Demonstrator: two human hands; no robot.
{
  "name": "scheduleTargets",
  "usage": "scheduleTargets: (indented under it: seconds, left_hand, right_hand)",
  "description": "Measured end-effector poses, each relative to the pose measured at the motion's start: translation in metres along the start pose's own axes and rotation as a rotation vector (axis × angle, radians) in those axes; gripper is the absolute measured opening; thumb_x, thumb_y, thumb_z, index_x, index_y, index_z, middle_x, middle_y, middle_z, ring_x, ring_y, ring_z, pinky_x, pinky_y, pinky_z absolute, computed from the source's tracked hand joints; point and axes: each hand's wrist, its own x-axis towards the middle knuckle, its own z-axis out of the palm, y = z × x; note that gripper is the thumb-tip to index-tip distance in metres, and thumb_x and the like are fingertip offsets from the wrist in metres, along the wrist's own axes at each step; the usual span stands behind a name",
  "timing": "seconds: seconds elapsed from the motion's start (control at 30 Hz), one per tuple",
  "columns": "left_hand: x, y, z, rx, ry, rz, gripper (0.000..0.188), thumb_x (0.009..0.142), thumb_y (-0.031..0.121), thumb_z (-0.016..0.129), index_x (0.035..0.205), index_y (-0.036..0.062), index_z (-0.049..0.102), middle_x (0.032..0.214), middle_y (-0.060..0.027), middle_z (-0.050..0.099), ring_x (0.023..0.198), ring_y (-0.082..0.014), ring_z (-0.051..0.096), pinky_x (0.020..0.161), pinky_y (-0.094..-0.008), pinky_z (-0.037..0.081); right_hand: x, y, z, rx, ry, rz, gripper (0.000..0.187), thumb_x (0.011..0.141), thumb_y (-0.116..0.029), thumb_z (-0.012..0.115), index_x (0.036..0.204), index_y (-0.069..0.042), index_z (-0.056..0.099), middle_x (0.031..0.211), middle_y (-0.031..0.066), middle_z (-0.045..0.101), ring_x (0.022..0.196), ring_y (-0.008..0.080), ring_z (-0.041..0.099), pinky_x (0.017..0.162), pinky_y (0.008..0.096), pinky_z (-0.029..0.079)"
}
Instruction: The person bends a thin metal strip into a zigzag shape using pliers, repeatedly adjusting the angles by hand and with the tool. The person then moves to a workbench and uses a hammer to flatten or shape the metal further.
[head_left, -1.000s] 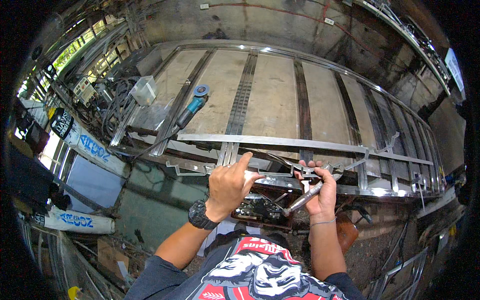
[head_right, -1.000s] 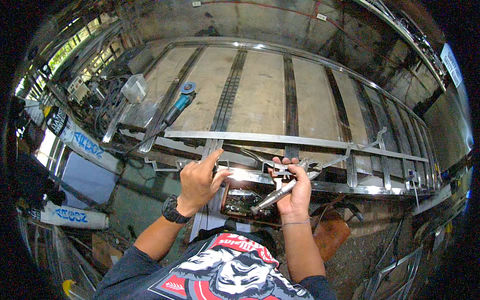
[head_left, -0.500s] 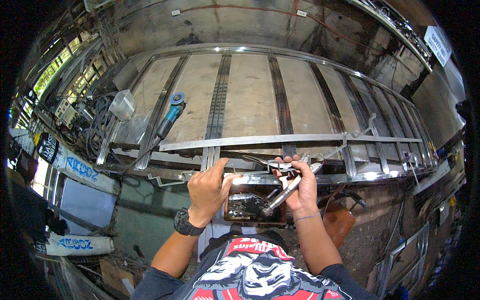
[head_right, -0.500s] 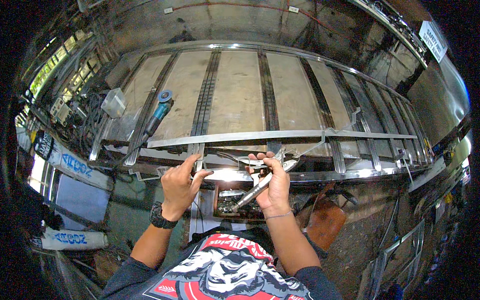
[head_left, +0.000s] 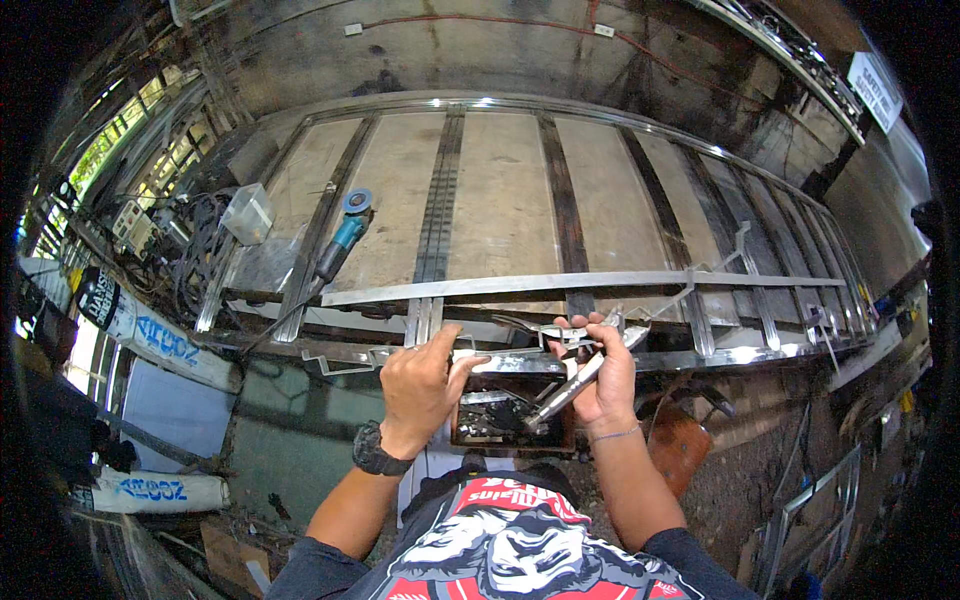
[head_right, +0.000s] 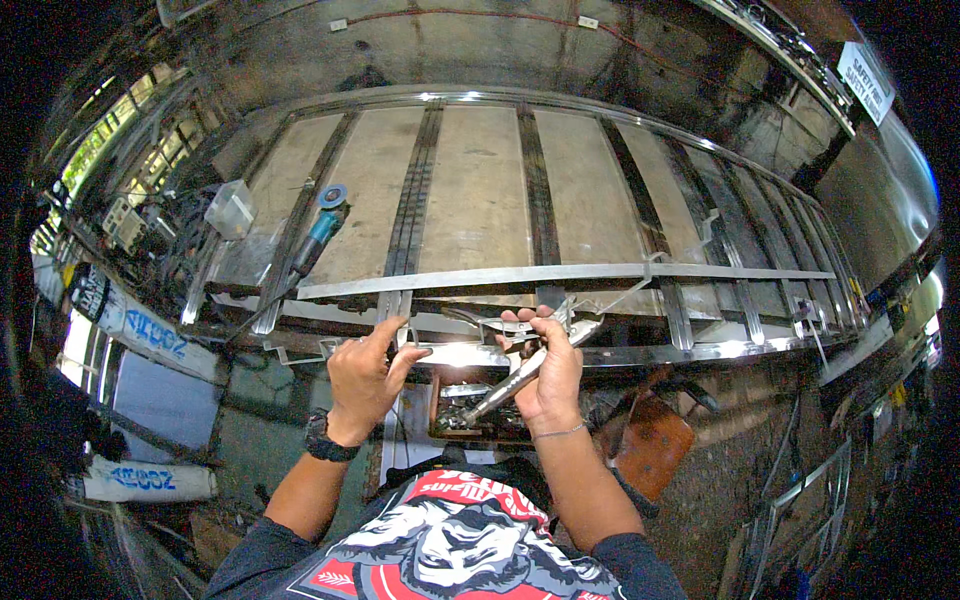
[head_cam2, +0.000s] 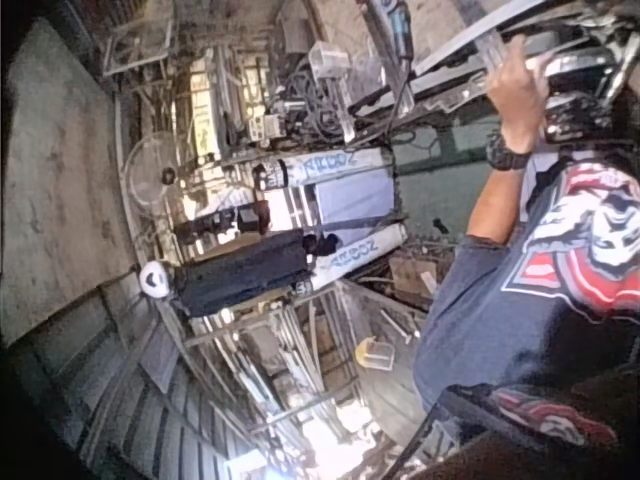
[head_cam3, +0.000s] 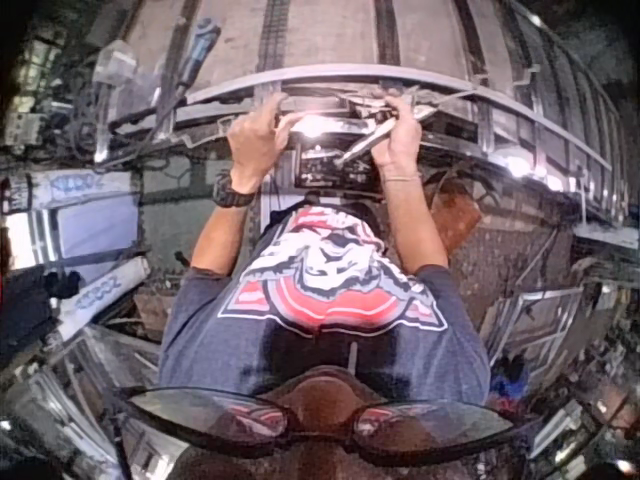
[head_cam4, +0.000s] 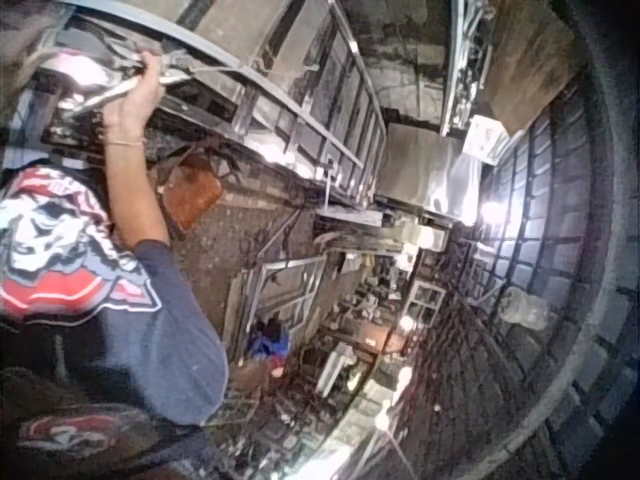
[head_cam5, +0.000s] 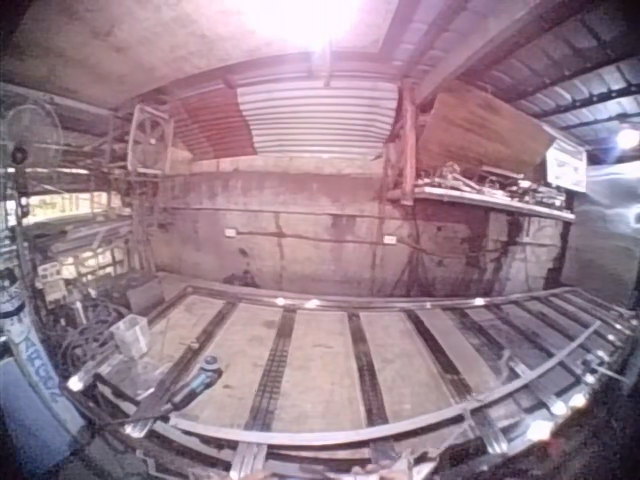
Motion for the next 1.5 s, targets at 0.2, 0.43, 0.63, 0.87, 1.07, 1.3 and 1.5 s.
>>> scheduleTargets:
  seconds: [0.2, 0.43, 0.63, 0.87, 1.07, 1.3, 1.5]
  left_hand:
    - [-0.001, -0.001, -0.002, -0.018, -0.005, -0.017, 0.05, 0.082, 0.041, 0.089, 0.116, 0.0079, 0.075, 0.072, -0.0116, 0.068, 0.061, -0.0309, 0.064, 0.06, -0.042, 0.048]
    - [-0.005, 0.002, -0.003, 0.019, 0.062, -0.017, 0.051, 0.082, 0.035, 0.089, 0.121, 0.0047, 0.073, 0.091, -0.0112, 0.076, 0.075, -0.0291, 0.069, 0.078, -0.0419, 0.049]
    - [-0.005, 0.005, 0.005, 0.032, 0.087, -0.017, 0.055, 0.084, 0.034, 0.088, 0.127, 0.004, 0.071, 0.103, -0.0116, 0.077, 0.083, -0.0283, 0.071, 0.087, -0.0435, 0.049]
    - [-0.005, 0.005, 0.007, 0.008, 0.132, 0.018, 0.053, 0.084, 0.033, 0.086, 0.125, 0.0031, 0.07, 0.08, -0.0085, 0.067, 0.075, -0.0275, 0.064, 0.085, -0.0419, 0.048]
    - [-0.007, 0.009, 0.004, 0.023, 0.007, 0.03, 0.055, 0.085, 0.031, 0.086, 0.129, 0.0036, 0.068, 0.088, -0.0091, 0.068, 0.082, -0.0279, 0.065, 0.087, -0.0432, 0.048]
    - [-0.022, -0.015, -0.013, 0.092, 0.077, 0.123, 0.077, 0.083, 0.046, 0.087, 0.144, 0.0055, 0.062, 0.134, -0.0132, 0.067, 0.134, -0.0319, 0.059, 0.122, -0.0554, 0.03]
    - [-0.023, -0.072, -0.052, 0.169, -0.185, 0.094, 0.061, 0.087, 0.044, 0.083, 0.135, 0.0101, 0.065, 0.118, -0.008, 0.071, 0.125, -0.0301, 0.064, 0.13, -0.0613, 0.019]
  right_hand:
    - [0.006, -0.006, -0.008, 0.02, -0.012, 0.035, 0.025, 0.097, -0.008, 0.066, 0.121, -0.007, 0.058, 0.111, 0.013, 0.071, 0.117, 0.0361, 0.072, 0.092, 0.0526, 0.063]
    - [0.016, 0.003, -0.021, 0.029, -0.013, 0.094, 0.027, 0.095, -0.007, 0.066, 0.121, -0.006, 0.058, 0.113, 0.0155, 0.07, 0.119, 0.0394, 0.069, 0.09, 0.0557, 0.063]
    - [0.015, 0.004, -0.029, 0.005, 0.015, 0.085, 0.027, 0.094, -0.008, 0.066, 0.12, -0.005, 0.059, 0.112, 0.0145, 0.072, 0.11, 0.0394, 0.072, 0.091, 0.0567, 0.062]
    - [0.017, 0.004, -0.03, 0.0, 0.037, 0.092, 0.022, 0.095, -0.008, 0.062, 0.117, -0.005, 0.059, 0.11, 0.0134, 0.071, 0.113, 0.0406, 0.071, 0.093, 0.0574, 0.061]
    - [0.021, -0.003, -0.035, 0.021, 0.028, 0.12, 0.021, 0.094, -0.007, 0.06, 0.115, -0.004, 0.06, 0.111, 0.0138, 0.071, 0.12, 0.0408, 0.069, 0.092, 0.0598, 0.062]
    - [0.035, -0.022, -0.051, 0.023, 0.0, 0.162, 0.021, 0.094, -0.003, 0.055, 0.114, -0.002, 0.061, 0.118, 0.0148, 0.069, 0.126, 0.0405, 0.066, 0.09, 0.0584, 0.064]
    - [0.056, -0.047, -0.064, 0.008, -0.028, 0.175, 0.015, 0.094, -0.003, 0.053, 0.108, -0.002, 0.06, 0.111, 0.0147, 0.068, 0.126, 0.0411, 0.066, 0.089, 0.0608, 0.064]
